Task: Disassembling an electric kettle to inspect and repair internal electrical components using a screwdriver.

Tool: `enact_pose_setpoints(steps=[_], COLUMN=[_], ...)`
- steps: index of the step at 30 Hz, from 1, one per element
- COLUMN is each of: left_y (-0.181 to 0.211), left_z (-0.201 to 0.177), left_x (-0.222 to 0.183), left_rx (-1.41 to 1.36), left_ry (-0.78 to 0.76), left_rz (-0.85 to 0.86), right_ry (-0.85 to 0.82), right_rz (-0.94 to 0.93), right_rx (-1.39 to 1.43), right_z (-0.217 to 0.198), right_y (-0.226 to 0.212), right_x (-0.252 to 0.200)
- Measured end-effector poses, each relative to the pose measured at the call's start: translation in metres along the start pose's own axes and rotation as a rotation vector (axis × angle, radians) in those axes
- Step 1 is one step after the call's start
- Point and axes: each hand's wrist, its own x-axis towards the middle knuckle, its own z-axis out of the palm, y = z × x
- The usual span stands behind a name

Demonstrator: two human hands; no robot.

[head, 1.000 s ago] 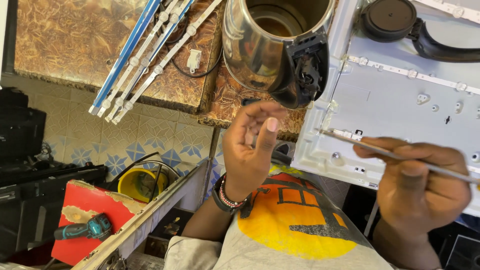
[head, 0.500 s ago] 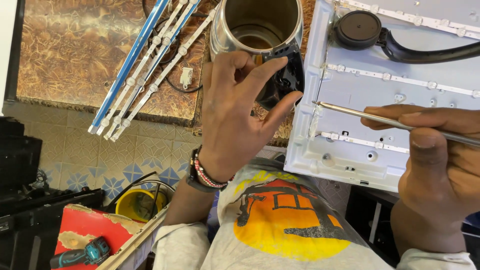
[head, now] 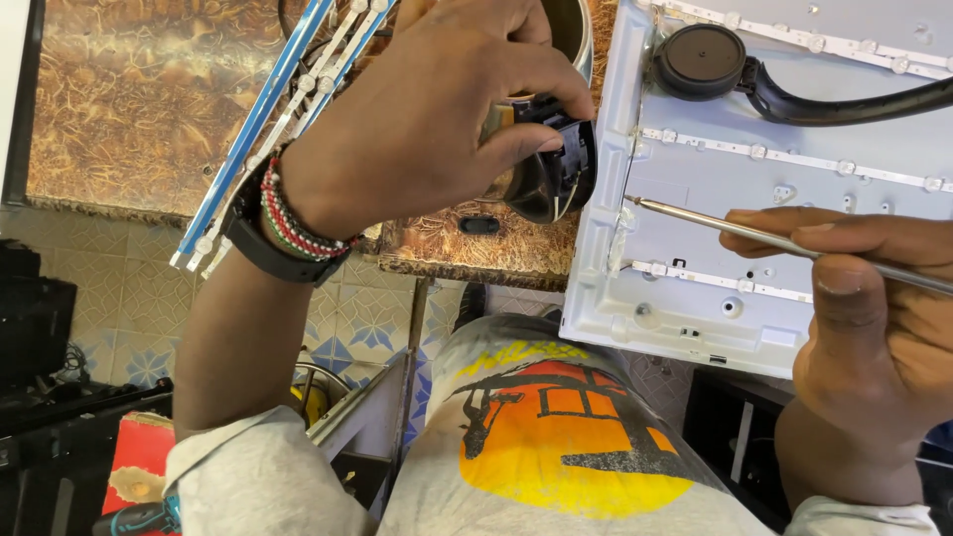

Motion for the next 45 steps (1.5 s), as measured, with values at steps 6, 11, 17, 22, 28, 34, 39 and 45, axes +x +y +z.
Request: enact_pose_setpoints(steps=[6, 11, 17, 22, 28, 34, 39, 45], left_y=[0.002, 0.008, 0.011, 0.010, 0.007, 0.006, 0.006, 0.006], left_z=[0.007, 0.013, 0.014, 0.014, 0.016, 0.014, 0.015, 0.016], left_x=[0.004, 0.007, 0.008, 0.007, 0.009, 0.011, 0.013, 0.012], left_rx=[0.042, 0.100, 0.118, 0.100, 0.102, 0.029, 0.015, 0.016], left_ry=[-0.001, 0.039, 0.045, 0.046, 0.039, 0.023, -0.003, 0.002], left_rz=[-0.004, -0.026, -0.049, -0.054, -0.040, -0.034, -0.059, -0.049], right_ry=[-0.042, -0.081, -0.154, -0.207, -0.221, -0.211, -0.210, -0.241], right_rz=[0.066, 0.073, 0.013, -0.026, -0.003, -0.018, -0.036, -0.048], right_rx=[0.074, 0.049, -0.015, -0.124, -0.092, -0.028, -0.065, -0.136], right_z=[0.014, 0.020, 0.018, 0.017, 0.020, 0.019, 0.020, 0.018], right_y=[-0.022, -0.029, -0.029, -0.028, -0.027, -0.021, -0.026, -0.024], right_x=[0.020, 0.029, 0.042, 0.048, 0.050, 0.048, 0.049, 0.051])
